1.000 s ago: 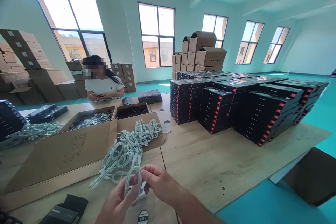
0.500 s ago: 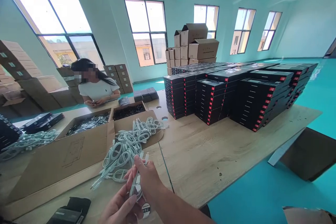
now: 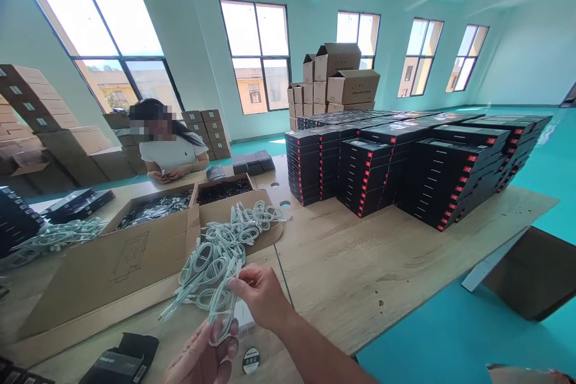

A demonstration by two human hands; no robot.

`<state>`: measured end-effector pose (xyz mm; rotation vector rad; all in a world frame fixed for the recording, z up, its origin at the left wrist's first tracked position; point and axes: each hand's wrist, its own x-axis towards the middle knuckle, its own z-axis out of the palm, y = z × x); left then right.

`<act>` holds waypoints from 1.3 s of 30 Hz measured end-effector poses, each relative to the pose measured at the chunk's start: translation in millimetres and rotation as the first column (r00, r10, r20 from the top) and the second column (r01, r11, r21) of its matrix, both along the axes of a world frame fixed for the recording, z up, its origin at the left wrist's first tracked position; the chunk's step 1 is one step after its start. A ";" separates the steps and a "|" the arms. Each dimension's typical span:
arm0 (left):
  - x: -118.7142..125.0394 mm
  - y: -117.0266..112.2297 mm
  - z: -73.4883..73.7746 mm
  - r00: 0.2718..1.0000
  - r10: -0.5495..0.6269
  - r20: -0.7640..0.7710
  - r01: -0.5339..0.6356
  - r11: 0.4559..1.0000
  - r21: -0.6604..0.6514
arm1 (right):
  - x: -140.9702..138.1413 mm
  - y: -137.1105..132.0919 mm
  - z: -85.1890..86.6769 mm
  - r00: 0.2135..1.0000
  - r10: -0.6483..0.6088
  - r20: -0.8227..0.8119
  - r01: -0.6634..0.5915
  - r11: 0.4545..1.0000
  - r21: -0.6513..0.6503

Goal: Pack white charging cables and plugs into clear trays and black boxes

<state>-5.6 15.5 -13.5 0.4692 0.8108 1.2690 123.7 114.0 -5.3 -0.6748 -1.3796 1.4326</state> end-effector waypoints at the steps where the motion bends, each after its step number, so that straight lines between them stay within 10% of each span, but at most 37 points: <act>1: 0.0 0.9 0.6 1.000 -0.018 0.011 0.018 1.000 0.003 | 0.7 -1.1 0.7 1.000 0.003 0.013 -0.003 1.000 0.018; 12: 7.4 1.2 11.0 0.998 0.062 0.004 -0.062 0.994 -0.086 | 7.7 -17.8 5.9 0.934 -0.350 0.067 0.310 0.890 0.334; 19: 8.7 0.4 7.3 0.999 0.026 0.035 -0.024 0.998 -0.055 | 4.0 1.5 -4.8 0.987 -0.153 -0.055 0.144 0.979 -0.143; 22: 4.4 1.9 6.2 0.995 0.083 -0.060 -0.086 0.995 -0.047 | 11.8 5.8 -9.6 0.975 -0.203 0.091 0.211 0.973 -0.089; 25: 0.6 3.5 5.2 0.971 0.160 -0.176 -0.171 0.984 -0.054 | 25.0 1.3 -4.0 0.823 -0.490 0.287 0.385 0.853 0.353; 28: -1.8 5.9 3.2 0.956 0.189 -0.223 -0.213 0.973 -0.090 | 32.3 -6.1 11.0 0.713 -0.590 0.380 0.189 0.683 0.706; 39: -11.3 8.3 -6.1 0.927 0.119 -0.355 -0.156 0.985 -0.077 | 23.2 2.3 33.8 0.499 -0.684 0.532 -0.314 0.429 0.847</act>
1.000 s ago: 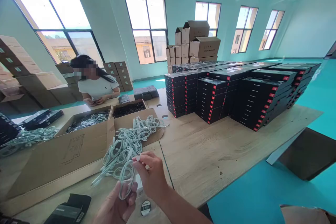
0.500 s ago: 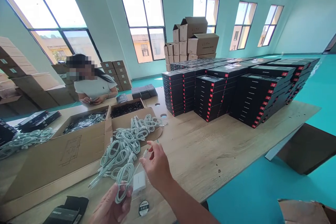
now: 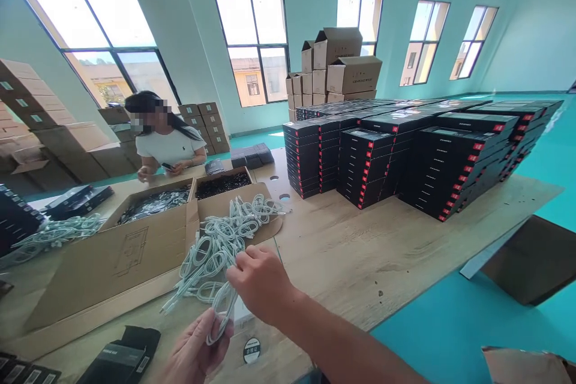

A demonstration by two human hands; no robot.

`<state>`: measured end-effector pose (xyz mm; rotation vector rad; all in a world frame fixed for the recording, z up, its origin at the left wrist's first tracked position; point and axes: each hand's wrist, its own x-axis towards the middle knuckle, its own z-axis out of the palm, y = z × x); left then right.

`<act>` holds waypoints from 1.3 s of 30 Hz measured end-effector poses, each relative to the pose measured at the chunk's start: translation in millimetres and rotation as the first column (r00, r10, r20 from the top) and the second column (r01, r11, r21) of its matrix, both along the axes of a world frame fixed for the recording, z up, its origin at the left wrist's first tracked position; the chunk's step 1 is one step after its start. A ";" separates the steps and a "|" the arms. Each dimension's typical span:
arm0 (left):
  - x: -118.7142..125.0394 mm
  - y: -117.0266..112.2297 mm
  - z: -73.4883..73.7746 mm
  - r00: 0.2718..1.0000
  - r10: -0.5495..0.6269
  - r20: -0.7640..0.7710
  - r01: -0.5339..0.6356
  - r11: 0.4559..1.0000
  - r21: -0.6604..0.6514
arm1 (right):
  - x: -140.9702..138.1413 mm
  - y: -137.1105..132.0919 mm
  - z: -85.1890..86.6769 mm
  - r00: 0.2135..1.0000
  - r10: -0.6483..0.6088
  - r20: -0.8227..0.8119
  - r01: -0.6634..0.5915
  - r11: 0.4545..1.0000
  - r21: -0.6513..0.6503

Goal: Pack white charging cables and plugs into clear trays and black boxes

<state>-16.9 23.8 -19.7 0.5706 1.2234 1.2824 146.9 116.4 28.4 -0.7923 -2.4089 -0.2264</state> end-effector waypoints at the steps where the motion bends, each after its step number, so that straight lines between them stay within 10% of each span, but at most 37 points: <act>1: -0.6 0.2 0.4 1.000 -0.001 0.011 0.001 1.000 -0.018 | -0.8 -1.7 1.5 1.000 0.021 0.004 -0.021 1.000 0.006; 6: 2.0 -1.7 7.9 0.993 0.035 0.115 -0.032 0.999 -0.032 | -6.1 -16.8 4.8 0.982 -0.015 -0.190 -0.057 0.929 -0.365; 10: 9.2 -5.5 17.1 0.982 0.023 0.185 -0.021 1.000 -0.013 | -12.7 -22.2 -5.7 0.840 -0.205 -0.502 -0.318 0.563 -0.763; 15: 12.9 -7.1 21.7 0.977 -0.039 0.208 0.037 0.999 0.014 | -22.5 -19.2 -21.7 0.669 -0.368 -0.645 -0.648 0.136 -0.749; 17: 11.5 -6.6 19.0 0.976 -0.060 0.209 0.055 0.998 0.030 | -24.4 -20.0 -22.3 0.660 -0.375 -0.651 -0.647 0.158 -0.746; 21: 5.1 -3.4 6.4 0.963 -0.072 0.258 0.056 0.996 0.067 | -24.0 -23.9 -18.9 0.684 -0.374 -0.626 -0.370 0.561 -0.741; 23: 3.1 -2.2 1.2 0.949 -0.073 0.307 0.055 0.996 0.067 | -23.2 -23.5 -19.4 0.625 -0.418 -0.659 -0.286 0.663 -0.692; 25: 4.8 -2.1 0.3 0.937 -0.094 0.336 0.071 0.994 0.081 | -23.5 -21.4 -22.1 0.524 -0.459 -0.717 -0.439 0.576 -0.689; 28: 15.0 -2.6 7.5 0.938 -0.145 0.314 0.116 0.987 0.110 | -29.1 -18.7 -26.9 0.435 -0.504 -0.746 -0.816 0.131 -0.564; 30: 22.6 -2.1 14.2 0.954 -0.165 0.249 0.141 0.983 0.114 | -35.7 -18.3 -28.2 0.391 -0.563 -0.728 -0.897 -0.055 -0.439; 35: 17.4 2.2 14.4 0.945 -0.261 -0.195 0.273 0.961 0.039 | -42.1 -10.7 -23.6 0.224 -0.658 -0.719 -0.949 0.022 -0.315; 39: -6.4 5.0 0.9 0.705 -0.288 -0.648 0.320 0.945 -0.071 | -25.9 6.1 -22.4 0.132 -0.711 -0.691 -0.927 0.158 -0.340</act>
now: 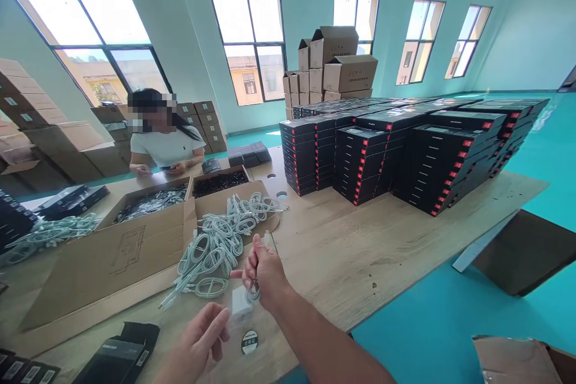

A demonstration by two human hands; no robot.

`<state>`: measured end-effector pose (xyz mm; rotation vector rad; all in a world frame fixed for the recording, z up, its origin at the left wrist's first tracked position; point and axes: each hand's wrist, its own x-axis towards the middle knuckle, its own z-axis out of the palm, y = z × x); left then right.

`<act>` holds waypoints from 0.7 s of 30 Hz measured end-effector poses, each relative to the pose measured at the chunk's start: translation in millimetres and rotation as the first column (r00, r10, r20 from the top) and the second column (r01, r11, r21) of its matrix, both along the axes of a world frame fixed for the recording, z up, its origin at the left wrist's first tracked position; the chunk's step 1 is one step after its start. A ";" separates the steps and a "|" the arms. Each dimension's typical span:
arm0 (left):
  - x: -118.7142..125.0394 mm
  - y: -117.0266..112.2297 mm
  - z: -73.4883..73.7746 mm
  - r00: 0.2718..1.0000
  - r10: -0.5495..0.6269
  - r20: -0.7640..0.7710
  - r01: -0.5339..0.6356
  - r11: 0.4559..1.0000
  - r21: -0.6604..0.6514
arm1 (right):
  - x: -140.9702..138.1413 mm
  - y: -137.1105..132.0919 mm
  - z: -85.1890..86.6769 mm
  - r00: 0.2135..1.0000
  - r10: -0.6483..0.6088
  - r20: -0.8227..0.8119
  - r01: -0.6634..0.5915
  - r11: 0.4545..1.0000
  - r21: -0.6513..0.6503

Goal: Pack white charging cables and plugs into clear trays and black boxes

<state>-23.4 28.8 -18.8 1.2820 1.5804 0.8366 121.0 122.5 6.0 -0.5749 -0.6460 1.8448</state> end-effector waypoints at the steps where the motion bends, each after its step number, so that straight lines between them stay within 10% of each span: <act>1: -4.8 0.5 -1.8 0.992 0.003 -0.125 -0.001 1.000 0.018 | 5.1 3.9 -0.6 0.999 -0.031 0.012 0.032 0.999 -0.020; 5: -15.7 2.2 0.0 0.891 0.043 -0.451 -0.018 0.998 0.059 | 20.3 11.3 -4.4 0.996 -0.089 0.001 0.088 0.985 -0.147; 16: -34.1 -8.1 -16.9 0.878 -0.066 -0.474 0.043 0.997 -0.058 | 26.1 3.0 -21.3 0.996 -0.088 -0.028 0.072 0.931 -0.358; 21: -14.1 -10.8 -16.6 0.966 0.051 -0.254 -0.045 0.999 0.031 | 6.0 -31.9 12.0 0.984 -0.091 0.152 0.093 0.996 -0.010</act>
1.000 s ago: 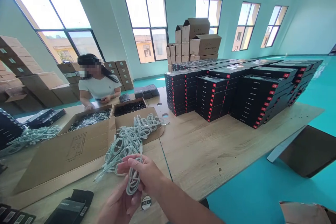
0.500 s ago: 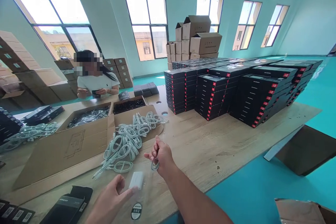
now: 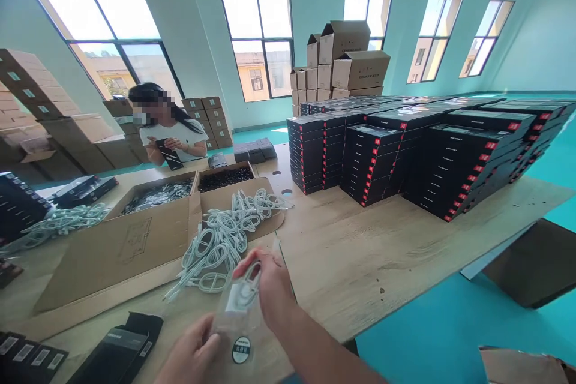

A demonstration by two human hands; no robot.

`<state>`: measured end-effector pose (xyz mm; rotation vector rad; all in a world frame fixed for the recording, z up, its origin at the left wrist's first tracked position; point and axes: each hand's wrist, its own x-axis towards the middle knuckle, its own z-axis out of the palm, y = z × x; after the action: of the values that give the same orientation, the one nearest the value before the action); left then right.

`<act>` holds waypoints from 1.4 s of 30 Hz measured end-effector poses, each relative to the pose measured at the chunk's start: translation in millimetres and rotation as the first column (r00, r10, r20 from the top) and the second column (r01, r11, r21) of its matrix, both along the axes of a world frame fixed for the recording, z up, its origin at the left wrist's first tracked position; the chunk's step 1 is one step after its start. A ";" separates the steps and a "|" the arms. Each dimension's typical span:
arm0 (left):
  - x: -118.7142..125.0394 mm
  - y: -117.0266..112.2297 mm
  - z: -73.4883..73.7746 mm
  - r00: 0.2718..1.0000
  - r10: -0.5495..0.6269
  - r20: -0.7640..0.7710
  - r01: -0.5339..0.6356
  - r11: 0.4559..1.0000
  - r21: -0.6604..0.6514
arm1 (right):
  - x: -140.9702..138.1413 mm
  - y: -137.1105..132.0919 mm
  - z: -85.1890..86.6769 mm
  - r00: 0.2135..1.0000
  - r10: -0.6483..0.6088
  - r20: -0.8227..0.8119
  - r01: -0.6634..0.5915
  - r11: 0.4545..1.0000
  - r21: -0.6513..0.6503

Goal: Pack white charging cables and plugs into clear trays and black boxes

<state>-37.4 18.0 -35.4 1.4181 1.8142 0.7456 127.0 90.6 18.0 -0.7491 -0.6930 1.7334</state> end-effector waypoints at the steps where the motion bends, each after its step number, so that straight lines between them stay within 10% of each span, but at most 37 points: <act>1: 4.9 -1.1 0.3 0.995 0.033 0.092 -0.034 0.999 0.010 | -4.6 -8.2 7.4 0.995 0.072 0.076 -0.083 0.984 0.155; 4: 16.7 -4.9 0.3 0.900 0.210 0.381 -0.235 0.972 0.020 | -12.9 -21.8 19.0 0.963 0.050 0.266 -0.176 0.863 0.474; 8: 25.3 -6.7 -1.2 0.679 0.374 0.631 -0.521 0.852 0.055 | -12.3 -15.5 6.8 0.952 -0.213 0.221 0.100 0.896 0.432; 16: 49.9 4.8 -11.4 0.124 0.186 0.975 -0.531 0.842 -0.093 | -22.3 -7.1 -49.3 0.873 -0.304 0.382 0.100 0.877 0.471; 22: 30.7 5.7 -25.1 0.248 0.244 0.937 -0.553 0.830 -0.070 | -11.3 -8.9 -66.6 0.749 -0.083 0.657 -0.361 0.780 0.511; 27: 14.3 -5.4 -21.6 0.262 0.214 0.941 -0.490 0.869 -0.060 | 6.9 4.0 -71.3 0.811 0.447 0.377 -0.555 0.792 0.254; 42: 18.3 -1.8 -23.5 0.475 0.254 0.843 -0.512 0.858 0.030 | -9.2 -0.9 -68.1 0.882 0.329 0.337 -0.375 0.924 0.080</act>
<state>-19.2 16.2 -58.8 0.5445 1.2577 1.6464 117.9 89.7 -50.1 -0.8507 -1.2279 1.8812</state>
